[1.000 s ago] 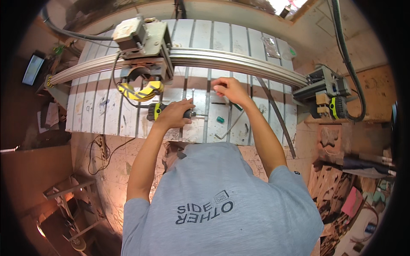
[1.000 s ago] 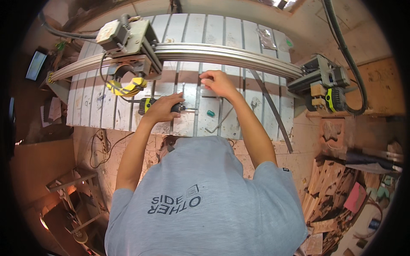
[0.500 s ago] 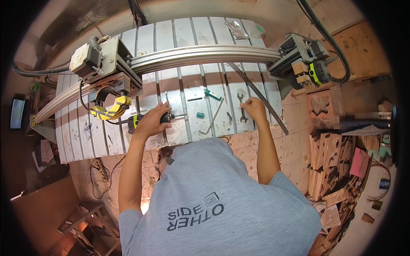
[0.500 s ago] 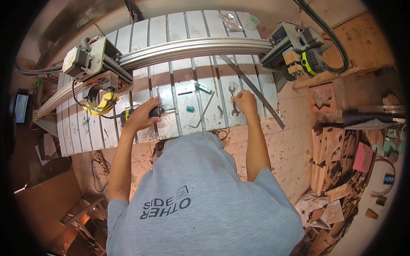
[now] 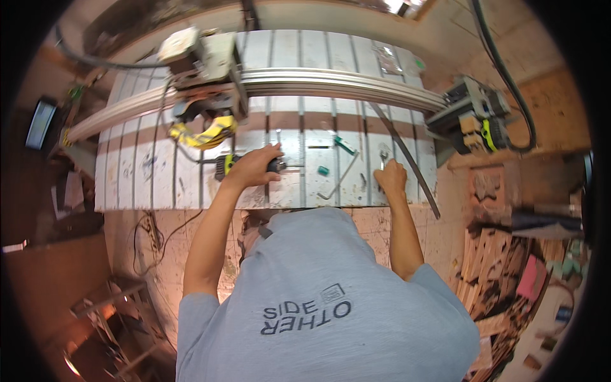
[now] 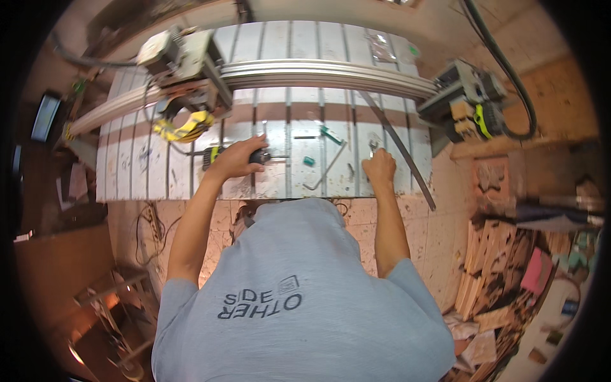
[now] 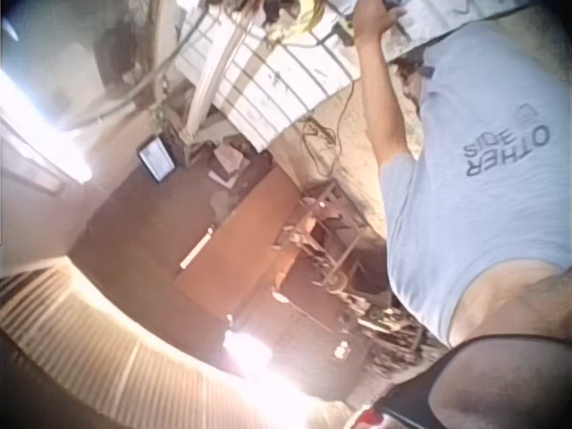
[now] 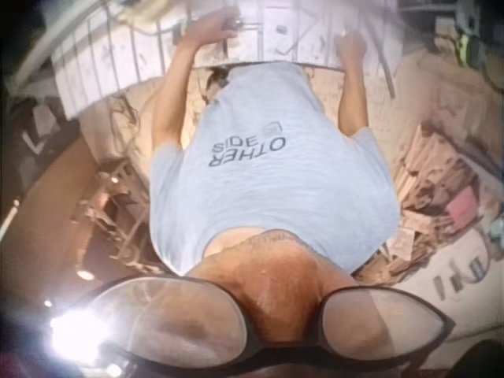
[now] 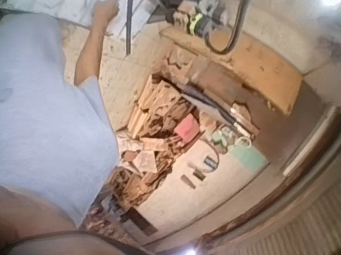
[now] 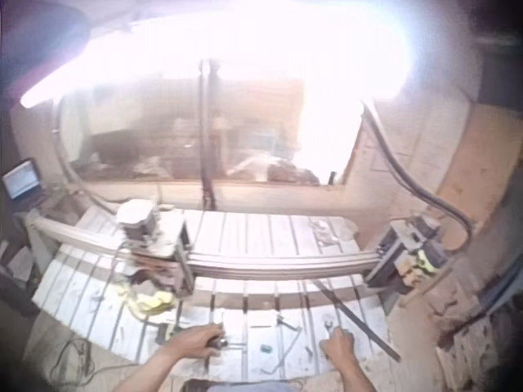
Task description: The person unscrews a component from the CNC machine head, measures a part with a ruler, and works with small mechanical components and a screwdriver on a workbench.
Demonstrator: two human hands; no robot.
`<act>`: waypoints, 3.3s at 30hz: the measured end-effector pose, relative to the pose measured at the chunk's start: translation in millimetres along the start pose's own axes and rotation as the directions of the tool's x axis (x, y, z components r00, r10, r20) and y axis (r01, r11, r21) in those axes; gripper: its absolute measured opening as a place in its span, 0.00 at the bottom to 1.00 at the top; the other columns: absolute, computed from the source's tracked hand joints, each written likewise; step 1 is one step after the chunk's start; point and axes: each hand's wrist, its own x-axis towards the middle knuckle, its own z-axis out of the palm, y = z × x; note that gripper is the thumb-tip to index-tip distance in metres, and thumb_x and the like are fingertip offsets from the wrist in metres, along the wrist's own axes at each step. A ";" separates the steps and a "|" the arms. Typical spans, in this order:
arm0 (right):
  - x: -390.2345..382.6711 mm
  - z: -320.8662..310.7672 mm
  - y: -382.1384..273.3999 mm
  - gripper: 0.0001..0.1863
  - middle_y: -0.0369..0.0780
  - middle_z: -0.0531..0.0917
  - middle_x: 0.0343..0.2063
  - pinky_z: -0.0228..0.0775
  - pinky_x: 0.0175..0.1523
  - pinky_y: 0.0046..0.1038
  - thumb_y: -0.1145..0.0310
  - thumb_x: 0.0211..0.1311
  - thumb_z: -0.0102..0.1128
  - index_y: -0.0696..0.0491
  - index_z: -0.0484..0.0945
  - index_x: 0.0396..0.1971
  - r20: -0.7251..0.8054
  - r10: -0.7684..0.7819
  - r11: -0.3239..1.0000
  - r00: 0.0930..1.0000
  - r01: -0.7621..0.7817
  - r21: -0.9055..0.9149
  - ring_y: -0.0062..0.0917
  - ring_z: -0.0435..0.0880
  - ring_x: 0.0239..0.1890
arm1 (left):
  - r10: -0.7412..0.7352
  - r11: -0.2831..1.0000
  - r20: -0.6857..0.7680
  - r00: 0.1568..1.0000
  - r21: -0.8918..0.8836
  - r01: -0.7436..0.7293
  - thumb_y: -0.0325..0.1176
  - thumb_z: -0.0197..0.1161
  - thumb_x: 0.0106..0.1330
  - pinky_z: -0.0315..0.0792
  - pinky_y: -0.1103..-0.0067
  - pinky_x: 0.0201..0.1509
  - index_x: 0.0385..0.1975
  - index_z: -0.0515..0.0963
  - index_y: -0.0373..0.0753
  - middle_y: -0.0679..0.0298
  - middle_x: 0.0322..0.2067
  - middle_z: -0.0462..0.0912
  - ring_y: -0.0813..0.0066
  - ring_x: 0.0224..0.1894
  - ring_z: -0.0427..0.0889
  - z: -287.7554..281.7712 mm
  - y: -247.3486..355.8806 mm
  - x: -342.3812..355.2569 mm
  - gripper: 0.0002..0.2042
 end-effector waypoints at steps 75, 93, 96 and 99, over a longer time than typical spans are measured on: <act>-19.7 -10.8 -265.2 0.09 0.50 0.85 0.19 0.78 0.28 0.35 0.76 0.57 0.64 0.61 0.76 0.36 0.051 -0.603 0.723 0.796 0.519 0.456 0.34 0.88 0.20 | 0.024 0.998 -0.024 0.999 -0.051 -0.025 0.41 0.80 0.52 0.74 0.63 0.65 0.61 0.78 0.36 0.56 0.60 0.80 0.53 0.62 0.80 6.4 -5.5 3.7 0.35; -85.1 -72.1 -208.3 0.32 0.41 0.88 0.29 0.73 0.34 0.22 0.71 0.59 0.77 0.63 0.73 0.60 0.261 -0.498 0.465 0.827 0.000 0.885 0.18 0.83 0.29 | 0.025 0.998 -0.031 0.999 -0.059 -0.027 0.45 0.81 0.51 0.70 0.63 0.70 0.62 0.78 0.39 0.52 0.72 0.70 0.53 0.68 0.75 9.9 -11.9 1.4 0.37; -105.0 -66.7 -201.1 0.21 0.38 0.88 0.28 0.71 0.35 0.21 0.70 0.61 0.76 0.59 0.81 0.51 0.393 -0.536 0.506 0.747 -0.088 0.858 0.15 0.82 0.29 | 0.021 0.998 -0.034 0.999 -0.058 -0.023 0.46 0.81 0.51 0.70 0.63 0.70 0.62 0.78 0.39 0.52 0.72 0.70 0.52 0.68 0.75 8.8 -12.0 -0.7 0.37; -150.4 -45.7 -201.6 0.15 0.35 0.88 0.28 0.71 0.37 0.21 0.62 0.69 0.70 0.59 0.83 0.45 0.483 -0.582 0.414 0.654 -0.273 0.868 0.14 0.81 0.28 | 0.034 0.998 -0.036 0.999 -0.053 -0.035 0.46 0.81 0.51 0.70 0.63 0.70 0.62 0.78 0.40 0.53 0.72 0.70 0.52 0.68 0.75 9.4 -10.3 3.0 0.37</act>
